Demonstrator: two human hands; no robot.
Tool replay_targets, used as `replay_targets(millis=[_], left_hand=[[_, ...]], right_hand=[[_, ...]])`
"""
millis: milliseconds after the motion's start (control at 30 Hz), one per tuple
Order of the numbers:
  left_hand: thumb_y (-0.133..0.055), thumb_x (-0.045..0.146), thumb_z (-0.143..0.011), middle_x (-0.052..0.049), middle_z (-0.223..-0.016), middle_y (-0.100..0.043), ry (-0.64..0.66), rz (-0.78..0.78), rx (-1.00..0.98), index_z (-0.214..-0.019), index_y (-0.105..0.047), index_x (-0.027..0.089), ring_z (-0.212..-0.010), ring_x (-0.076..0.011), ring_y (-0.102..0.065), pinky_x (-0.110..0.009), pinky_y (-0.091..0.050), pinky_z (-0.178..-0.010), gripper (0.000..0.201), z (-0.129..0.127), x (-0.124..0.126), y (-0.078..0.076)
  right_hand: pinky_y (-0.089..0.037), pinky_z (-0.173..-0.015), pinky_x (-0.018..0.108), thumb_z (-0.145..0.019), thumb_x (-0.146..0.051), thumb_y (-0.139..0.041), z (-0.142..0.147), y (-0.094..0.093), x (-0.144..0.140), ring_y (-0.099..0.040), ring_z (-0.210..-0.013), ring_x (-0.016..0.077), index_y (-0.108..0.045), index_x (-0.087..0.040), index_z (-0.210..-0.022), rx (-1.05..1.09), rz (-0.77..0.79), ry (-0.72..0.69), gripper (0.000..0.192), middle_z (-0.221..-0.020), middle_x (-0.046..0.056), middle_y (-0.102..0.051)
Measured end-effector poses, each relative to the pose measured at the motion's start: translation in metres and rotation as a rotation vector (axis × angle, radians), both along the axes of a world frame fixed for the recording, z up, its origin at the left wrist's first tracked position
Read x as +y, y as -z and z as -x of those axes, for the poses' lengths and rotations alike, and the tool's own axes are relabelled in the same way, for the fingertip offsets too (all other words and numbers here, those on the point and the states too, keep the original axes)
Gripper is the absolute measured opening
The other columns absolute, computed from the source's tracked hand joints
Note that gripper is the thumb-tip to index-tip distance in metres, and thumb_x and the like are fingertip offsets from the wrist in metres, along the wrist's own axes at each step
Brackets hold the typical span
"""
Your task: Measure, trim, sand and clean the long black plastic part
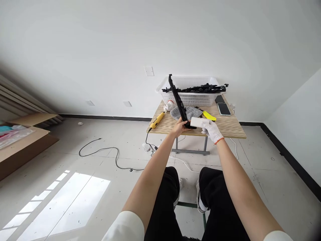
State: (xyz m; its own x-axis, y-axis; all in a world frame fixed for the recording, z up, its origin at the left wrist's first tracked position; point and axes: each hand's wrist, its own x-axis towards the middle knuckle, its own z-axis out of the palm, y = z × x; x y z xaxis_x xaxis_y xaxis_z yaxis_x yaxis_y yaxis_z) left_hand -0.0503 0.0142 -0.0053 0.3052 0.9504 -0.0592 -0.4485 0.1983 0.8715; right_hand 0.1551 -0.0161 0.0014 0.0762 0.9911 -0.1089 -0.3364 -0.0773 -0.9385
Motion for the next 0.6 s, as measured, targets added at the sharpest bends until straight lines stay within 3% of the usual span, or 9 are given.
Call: replay_targets(millis=[167,367,600], left_hand=[[-0.074,0.026,-0.080,-0.005,-0.100,-0.068,0.043,-0.040,0.020,-0.104,-0.060,0.021,-0.101,-0.0229,-0.068,-0.048,-0.057,-0.093,0.028,0.0023,0.0020,0.0031],[-0.076,0.034,-0.081,-0.005,-0.098,-0.067,0.002,-0.054,0.038,-0.094,-0.058,0.019,-0.105,-0.0233,-0.067,-0.046,-0.057,-0.092,0.026,0.0012,0.0046,0.0066],[-0.073,0.035,-0.084,-0.005,-0.096,-0.070,-0.056,-0.085,0.092,-0.093,-0.059,0.018,-0.097,-0.0215,-0.068,-0.044,-0.057,-0.089,0.024,-0.0047,0.0071,0.0091]], right_hand=[[-0.029,-0.034,0.013,-0.056,-0.027,-0.088,-0.0012,0.0007,0.0011,-0.037,-0.044,0.0025,-0.062,-0.019,-0.086,0.046,-0.021,0.013,0.041,-0.060,-0.007,-0.054],[-0.030,-0.034,0.012,-0.063,-0.036,-0.087,-0.0005,-0.0004,0.0029,-0.035,-0.041,0.0019,-0.066,-0.020,-0.097,0.097,-0.040,0.088,0.042,-0.057,-0.009,-0.049],[-0.041,-0.040,0.014,-0.064,-0.035,-0.088,0.0067,0.0040,0.0096,-0.043,-0.046,0.0037,-0.058,-0.019,-0.082,0.131,-0.037,0.110,0.039,-0.056,-0.008,-0.048]])
